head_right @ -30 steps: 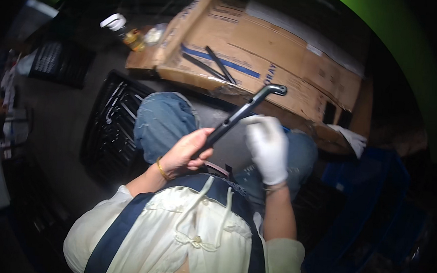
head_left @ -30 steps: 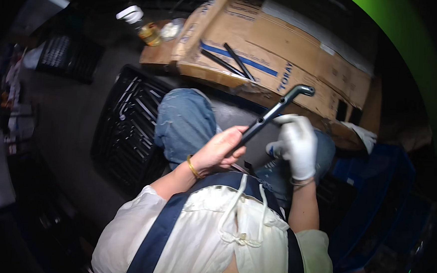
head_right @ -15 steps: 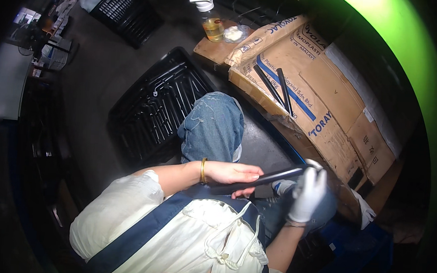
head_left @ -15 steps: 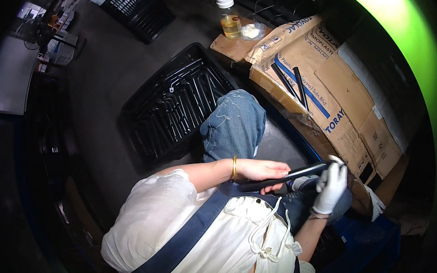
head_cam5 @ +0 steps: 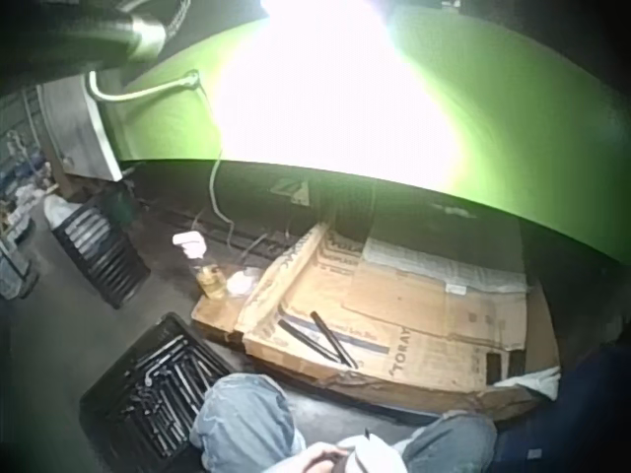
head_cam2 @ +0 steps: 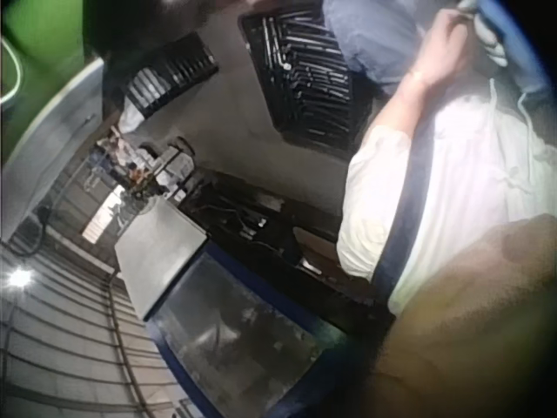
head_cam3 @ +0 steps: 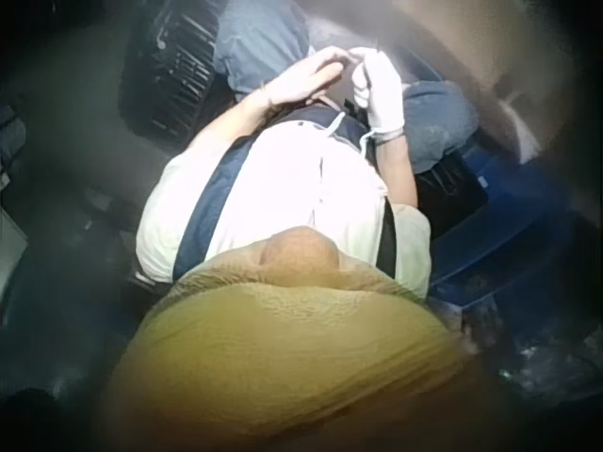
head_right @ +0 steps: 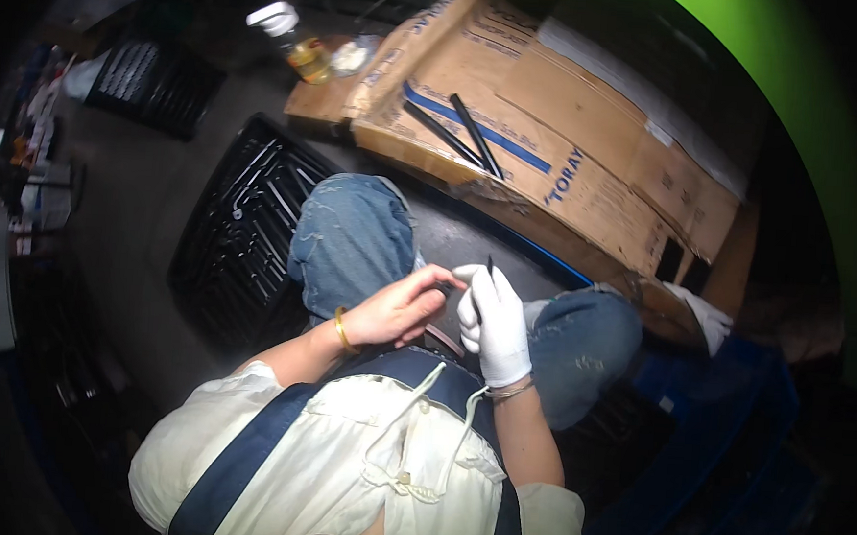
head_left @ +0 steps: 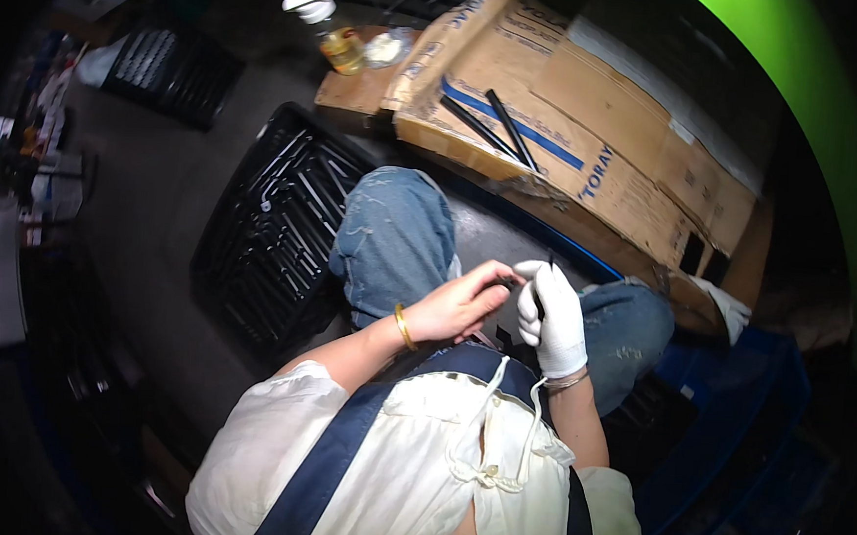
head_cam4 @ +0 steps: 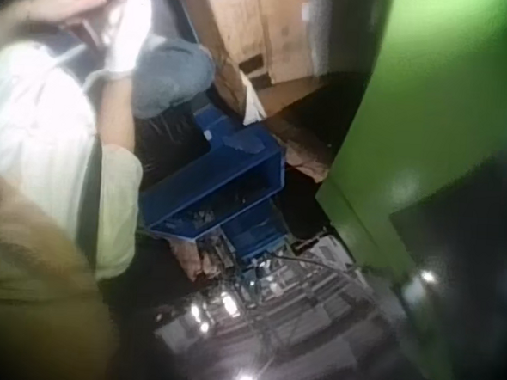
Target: Assembling L-shaped black plastic tubes with smaller connecting components by hand in a factory environment.
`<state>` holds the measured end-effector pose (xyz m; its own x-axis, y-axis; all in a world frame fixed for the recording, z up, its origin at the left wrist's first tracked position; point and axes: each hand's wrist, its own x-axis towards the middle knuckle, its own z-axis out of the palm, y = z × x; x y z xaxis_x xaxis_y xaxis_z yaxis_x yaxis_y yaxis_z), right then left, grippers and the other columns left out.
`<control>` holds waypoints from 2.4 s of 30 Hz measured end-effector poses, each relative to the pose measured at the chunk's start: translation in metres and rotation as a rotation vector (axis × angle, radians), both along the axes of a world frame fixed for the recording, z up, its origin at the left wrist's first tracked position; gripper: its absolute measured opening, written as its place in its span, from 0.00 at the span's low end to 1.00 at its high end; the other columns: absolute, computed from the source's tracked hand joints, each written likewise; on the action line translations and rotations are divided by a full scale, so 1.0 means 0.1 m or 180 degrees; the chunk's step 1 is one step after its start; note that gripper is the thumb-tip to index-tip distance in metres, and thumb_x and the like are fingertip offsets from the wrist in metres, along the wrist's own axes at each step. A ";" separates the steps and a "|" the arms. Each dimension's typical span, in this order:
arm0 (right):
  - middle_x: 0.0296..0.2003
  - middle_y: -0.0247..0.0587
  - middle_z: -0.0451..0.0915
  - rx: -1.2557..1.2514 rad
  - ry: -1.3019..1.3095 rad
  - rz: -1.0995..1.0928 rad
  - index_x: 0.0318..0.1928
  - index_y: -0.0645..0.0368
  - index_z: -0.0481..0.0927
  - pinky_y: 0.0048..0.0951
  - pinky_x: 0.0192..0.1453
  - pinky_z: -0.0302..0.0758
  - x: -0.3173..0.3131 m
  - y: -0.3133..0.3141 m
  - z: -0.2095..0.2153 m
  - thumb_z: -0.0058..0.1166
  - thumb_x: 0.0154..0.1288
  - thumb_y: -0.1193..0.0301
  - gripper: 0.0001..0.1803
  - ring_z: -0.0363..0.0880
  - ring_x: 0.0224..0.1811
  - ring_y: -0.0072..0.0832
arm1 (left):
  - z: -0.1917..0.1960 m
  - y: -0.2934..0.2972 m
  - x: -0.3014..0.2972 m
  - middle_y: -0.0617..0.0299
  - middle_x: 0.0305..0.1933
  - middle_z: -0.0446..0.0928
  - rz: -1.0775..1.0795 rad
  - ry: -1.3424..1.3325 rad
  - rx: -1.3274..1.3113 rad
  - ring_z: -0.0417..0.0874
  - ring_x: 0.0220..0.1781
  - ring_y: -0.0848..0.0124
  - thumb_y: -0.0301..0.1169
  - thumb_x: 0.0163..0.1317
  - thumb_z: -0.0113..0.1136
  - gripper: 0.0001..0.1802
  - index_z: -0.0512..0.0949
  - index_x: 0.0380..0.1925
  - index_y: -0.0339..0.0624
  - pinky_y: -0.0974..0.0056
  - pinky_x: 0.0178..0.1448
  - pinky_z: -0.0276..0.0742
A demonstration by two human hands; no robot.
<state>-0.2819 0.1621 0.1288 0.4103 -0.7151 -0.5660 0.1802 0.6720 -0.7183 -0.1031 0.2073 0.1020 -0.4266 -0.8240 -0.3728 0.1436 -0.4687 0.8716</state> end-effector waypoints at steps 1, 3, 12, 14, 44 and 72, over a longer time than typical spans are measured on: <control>0.20 0.25 0.65 -0.0167 0.0168 -0.0028 0.48 0.58 0.77 0.16 0.18 0.55 -0.03 0.00 0.04 0.37 0.80 0.61 0.17 0.58 0.16 0.11 | 0.00 0.00 0.01 0.68 0.30 0.66 0.0106 0.0156 0.0029 0.63 0.16 0.85 0.39 0.78 0.40 0.17 0.63 0.61 0.46 0.77 0.18 0.62; 0.21 0.26 0.66 -0.0520 0.0523 0.0108 0.49 0.59 0.78 0.17 0.22 0.58 -0.11 0.04 0.08 0.37 0.80 0.62 0.18 0.60 0.18 0.12 | 0.00 0.00 0.03 0.66 0.32 0.66 0.0243 0.0369 0.0091 0.62 0.16 0.85 0.40 0.78 0.39 0.17 0.63 0.61 0.47 0.79 0.18 0.62; 0.33 0.46 0.81 -0.3024 0.2274 0.0772 0.41 0.57 0.80 0.37 0.34 0.78 -0.09 0.19 0.34 0.55 0.66 0.70 0.07 0.83 0.31 0.44 | 0.13 -0.01 -0.03 0.71 0.26 0.64 0.0254 -0.0002 -0.0003 0.61 0.16 0.85 0.38 0.77 0.43 0.14 0.66 0.56 0.46 0.76 0.19 0.58; 0.33 0.45 0.81 -0.3067 0.2376 0.0819 0.41 0.57 0.81 0.37 0.34 0.78 -0.10 0.19 0.33 0.55 0.66 0.69 0.07 0.83 0.31 0.44 | 0.21 -0.02 -0.02 0.70 0.27 0.65 0.0188 -0.0035 0.0107 0.62 0.19 0.85 0.37 0.77 0.44 0.13 0.67 0.56 0.45 0.76 0.22 0.60; 0.30 0.47 0.82 -0.2449 0.2171 0.0029 0.43 0.61 0.80 0.34 0.37 0.77 -0.25 0.02 0.14 0.58 0.66 0.71 0.08 0.84 0.31 0.34 | 0.24 -0.20 0.06 0.58 0.43 0.75 0.0224 -0.1659 -0.1709 0.78 0.40 0.70 0.32 0.72 0.50 0.14 0.70 0.55 0.39 0.67 0.46 0.74; 0.29 0.52 0.80 -0.2780 0.1770 0.0579 0.41 0.57 0.77 0.44 0.31 0.76 0.07 0.30 0.43 0.50 0.69 0.70 0.05 0.81 0.29 0.50 | -0.15 -0.10 -0.11 0.59 0.36 0.69 0.1205 0.0370 -0.1829 0.66 0.36 0.74 0.41 0.62 0.58 0.17 0.67 0.36 0.40 0.68 0.46 0.64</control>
